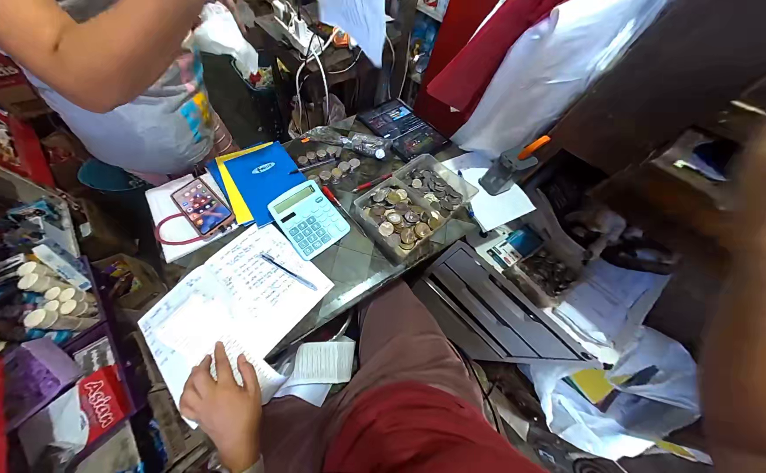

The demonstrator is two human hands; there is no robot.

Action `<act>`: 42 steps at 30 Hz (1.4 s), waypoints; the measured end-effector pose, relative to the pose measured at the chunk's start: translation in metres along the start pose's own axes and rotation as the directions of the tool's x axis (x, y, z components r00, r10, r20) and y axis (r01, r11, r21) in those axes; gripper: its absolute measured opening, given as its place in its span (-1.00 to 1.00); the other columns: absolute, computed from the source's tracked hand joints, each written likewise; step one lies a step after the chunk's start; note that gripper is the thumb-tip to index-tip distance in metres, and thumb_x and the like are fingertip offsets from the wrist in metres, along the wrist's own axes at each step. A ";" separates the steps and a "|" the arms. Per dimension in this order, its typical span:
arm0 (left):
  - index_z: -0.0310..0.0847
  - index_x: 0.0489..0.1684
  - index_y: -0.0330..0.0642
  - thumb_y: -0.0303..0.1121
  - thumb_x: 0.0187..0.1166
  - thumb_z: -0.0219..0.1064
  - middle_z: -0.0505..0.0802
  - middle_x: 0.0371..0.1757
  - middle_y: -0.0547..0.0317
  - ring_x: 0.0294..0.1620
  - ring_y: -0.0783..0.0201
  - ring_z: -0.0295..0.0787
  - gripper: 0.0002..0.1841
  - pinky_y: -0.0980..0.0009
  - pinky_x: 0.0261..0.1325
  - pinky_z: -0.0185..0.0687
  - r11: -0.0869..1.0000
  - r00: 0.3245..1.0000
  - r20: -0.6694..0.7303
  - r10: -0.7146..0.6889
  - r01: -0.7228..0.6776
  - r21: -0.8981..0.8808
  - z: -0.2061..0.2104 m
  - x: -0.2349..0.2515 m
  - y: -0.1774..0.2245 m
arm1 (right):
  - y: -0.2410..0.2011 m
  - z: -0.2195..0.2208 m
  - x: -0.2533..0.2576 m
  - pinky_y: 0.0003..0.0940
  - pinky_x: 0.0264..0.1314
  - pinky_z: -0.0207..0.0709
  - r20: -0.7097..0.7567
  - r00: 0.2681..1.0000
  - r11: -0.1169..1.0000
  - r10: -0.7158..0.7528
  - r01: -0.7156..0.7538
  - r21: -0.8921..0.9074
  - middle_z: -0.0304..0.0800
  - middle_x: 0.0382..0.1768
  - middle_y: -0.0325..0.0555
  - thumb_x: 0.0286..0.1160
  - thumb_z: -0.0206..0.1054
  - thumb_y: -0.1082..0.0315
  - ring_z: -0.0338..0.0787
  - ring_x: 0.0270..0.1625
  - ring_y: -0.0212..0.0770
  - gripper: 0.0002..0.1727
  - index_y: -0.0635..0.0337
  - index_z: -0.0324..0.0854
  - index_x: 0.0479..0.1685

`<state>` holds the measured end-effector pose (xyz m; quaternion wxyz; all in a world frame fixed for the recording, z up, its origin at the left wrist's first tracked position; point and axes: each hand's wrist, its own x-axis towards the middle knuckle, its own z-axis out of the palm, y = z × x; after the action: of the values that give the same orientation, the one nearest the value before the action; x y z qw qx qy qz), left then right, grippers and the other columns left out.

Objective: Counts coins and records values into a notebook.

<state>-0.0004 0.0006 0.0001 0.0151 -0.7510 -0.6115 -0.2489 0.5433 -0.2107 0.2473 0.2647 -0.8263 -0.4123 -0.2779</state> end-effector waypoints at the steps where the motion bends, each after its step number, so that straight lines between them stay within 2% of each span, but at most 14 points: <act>1: 0.69 0.38 -0.30 -0.05 0.68 0.01 0.73 0.25 -0.51 0.34 -0.56 0.57 -0.42 -0.43 0.36 0.26 1.000 1.000 -0.014 0.002 -0.002 0.001 0.000 0.000 0.000 | -0.060 0.017 -0.002 0.31 0.42 0.44 0.147 0.986 0.994 -0.075 0.063 0.084 0.63 0.21 0.65 0.80 0.04 0.38 0.65 0.29 0.51 -0.59 0.64 0.53 0.30; 4: 0.70 0.36 -0.31 -0.03 0.68 -0.01 0.73 0.24 -0.51 0.33 -0.58 0.57 -0.41 -0.43 0.36 0.25 1.000 0.999 -0.033 0.002 -0.003 -0.005 0.002 -0.001 0.000 | -0.133 0.115 -0.027 0.18 0.31 0.60 0.428 0.816 0.879 -0.388 0.189 0.437 0.84 0.01 0.31 0.46 0.32 0.64 0.80 0.14 0.27 -0.79 0.46 0.79 0.00; 7: 0.72 0.35 -0.28 -0.02 0.67 0.01 0.74 0.24 -0.48 0.33 -0.53 0.59 -0.41 -0.40 0.35 0.28 1.000 0.999 -0.042 -0.005 0.005 -0.013 0.003 -0.001 -0.001 | -0.147 0.194 -0.042 0.17 0.40 0.53 0.548 0.660 0.831 -0.515 0.226 0.509 0.86 0.06 0.20 0.37 0.44 0.60 0.75 0.23 0.27 -0.76 0.35 0.81 0.02; 11: 0.73 0.34 -0.27 -0.02 0.65 0.01 0.75 0.25 -0.46 0.34 -0.52 0.58 -0.41 -0.39 0.36 0.27 1.000 0.999 -0.044 -0.019 0.018 -0.019 0.002 -0.001 0.000 | -0.150 0.220 -0.043 0.18 0.22 0.59 0.482 0.667 0.811 -0.568 0.354 0.466 0.84 -0.11 0.18 0.30 0.50 0.47 0.77 0.08 0.26 -0.76 0.31 0.83 -0.04; 14: 0.73 0.35 -0.26 -0.02 0.65 0.02 0.74 0.25 -0.46 0.34 -0.51 0.57 -0.42 -0.38 0.36 0.26 0.999 0.998 -0.059 -0.032 0.031 -0.022 0.006 -0.001 0.002 | -0.152 0.215 -0.039 0.20 0.28 0.56 0.537 0.632 0.825 -0.558 0.354 0.441 0.83 -0.02 0.20 0.40 0.51 0.38 0.74 0.18 0.28 -0.74 0.32 0.82 0.00; 19: 0.73 0.35 -0.26 -0.03 0.66 0.03 0.74 0.25 -0.46 0.33 -0.52 0.58 -0.43 -0.38 0.37 0.27 0.999 0.998 -0.053 -0.022 0.021 -0.024 0.005 -0.001 0.001 | -0.149 0.223 -0.044 0.19 0.10 0.67 0.396 0.703 0.794 -0.590 0.417 0.443 0.84 -0.20 0.27 0.37 0.43 0.53 0.83 -0.02 0.30 -0.90 0.40 0.81 -0.24; 22: 0.72 0.36 -0.28 -0.06 0.66 0.05 0.74 0.26 -0.47 0.34 -0.55 0.57 -0.44 -0.42 0.36 0.27 0.999 0.999 -0.040 -0.017 0.016 -0.035 0.003 0.000 0.001 | -0.145 0.220 -0.037 -0.02 0.06 0.67 0.512 0.816 0.816 -0.268 -0.090 0.571 0.79 -0.02 0.26 0.65 0.10 0.57 0.82 -0.08 0.06 -0.71 0.44 0.75 0.06; 24: 0.71 0.37 -0.26 -0.05 0.67 0.05 0.74 0.27 -0.45 0.35 -0.52 0.57 -0.45 -0.41 0.37 0.27 0.999 0.999 -0.036 -0.026 0.024 -0.037 0.005 0.000 0.000 | -0.148 0.217 -0.028 -0.30 -0.28 0.65 0.705 0.706 0.657 -0.067 -0.501 0.564 0.73 -0.16 -0.03 0.81 -0.14 0.36 0.72 -0.37 -0.26 -0.62 0.29 0.62 0.12; 25: 0.71 0.37 -0.26 -0.06 0.67 0.05 0.74 0.27 -0.45 0.35 -0.52 0.57 -0.45 -0.40 0.38 0.27 0.999 0.999 -0.037 -0.029 0.028 -0.036 0.005 -0.001 0.000 | -0.151 0.214 -0.025 -0.35 -0.37 0.61 0.754 0.653 0.622 -0.072 -0.562 0.546 0.68 -0.27 -0.11 0.83 -0.14 0.31 0.66 -0.45 -0.32 -0.64 0.25 0.58 0.11; 26: 0.71 0.37 -0.26 -0.06 0.66 0.05 0.73 0.28 -0.46 0.36 -0.52 0.57 -0.45 -0.39 0.38 0.26 0.999 0.999 -0.035 -0.030 0.029 -0.037 0.005 -0.001 0.000 | -0.154 0.211 -0.025 -0.32 -0.41 0.52 0.746 0.653 0.669 -0.129 -0.498 0.552 0.65 -0.38 -0.07 0.80 -0.05 0.37 0.58 -0.51 -0.29 -0.69 0.30 0.61 0.10; 28: 0.71 0.36 -0.27 -0.06 0.66 0.05 0.73 0.28 -0.47 0.36 -0.51 0.57 -0.45 -0.39 0.38 0.26 0.999 0.999 -0.038 -0.030 0.028 -0.037 0.005 0.000 0.000 | -0.162 0.211 -0.023 0.06 -0.21 0.59 0.693 0.643 0.838 -0.325 -0.144 0.526 0.77 -0.34 0.12 0.65 0.20 0.48 0.71 -0.37 0.02 -0.73 0.28 0.73 0.17; 30: 0.71 0.36 -0.28 -0.06 0.66 0.05 0.73 0.27 -0.46 0.36 -0.51 0.57 -0.44 -0.38 0.38 0.26 0.999 0.999 -0.040 -0.031 0.029 -0.036 0.005 0.000 0.001 | -0.169 0.219 -0.024 0.36 0.10 0.59 0.725 0.558 0.905 -0.404 0.124 0.408 0.88 -0.02 0.20 0.61 0.28 0.39 0.85 0.00 0.25 -0.60 0.10 0.70 0.41; 36: 0.74 0.35 -0.24 -0.05 0.66 0.05 0.75 0.25 -0.42 0.35 -0.48 0.59 -0.45 -0.36 0.38 0.28 0.999 0.998 -0.060 -0.030 0.028 -0.024 0.008 0.000 0.000 | -0.179 0.230 -0.025 0.31 0.14 0.61 0.721 0.519 0.886 -0.459 0.330 0.327 0.78 0.22 0.20 0.65 0.28 0.33 0.81 0.17 0.28 -0.53 0.05 0.59 0.55; 42: 0.72 0.36 -0.25 -0.04 0.66 0.04 0.75 0.26 -0.42 0.36 -0.46 0.58 -0.44 -0.36 0.39 0.27 0.999 0.999 -0.042 -0.029 0.029 -0.019 0.006 0.001 0.000 | -0.168 0.241 -0.024 0.21 -0.30 0.67 0.461 0.619 0.772 -0.636 0.510 0.381 0.81 -0.14 0.20 0.67 0.25 0.40 0.86 -0.23 0.26 -0.80 0.28 0.80 -0.10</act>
<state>0.0022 0.0030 -0.0048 0.0173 -0.7367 -0.6195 -0.2705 0.4501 0.0244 0.0958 0.1132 -0.6600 -0.7414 -0.0441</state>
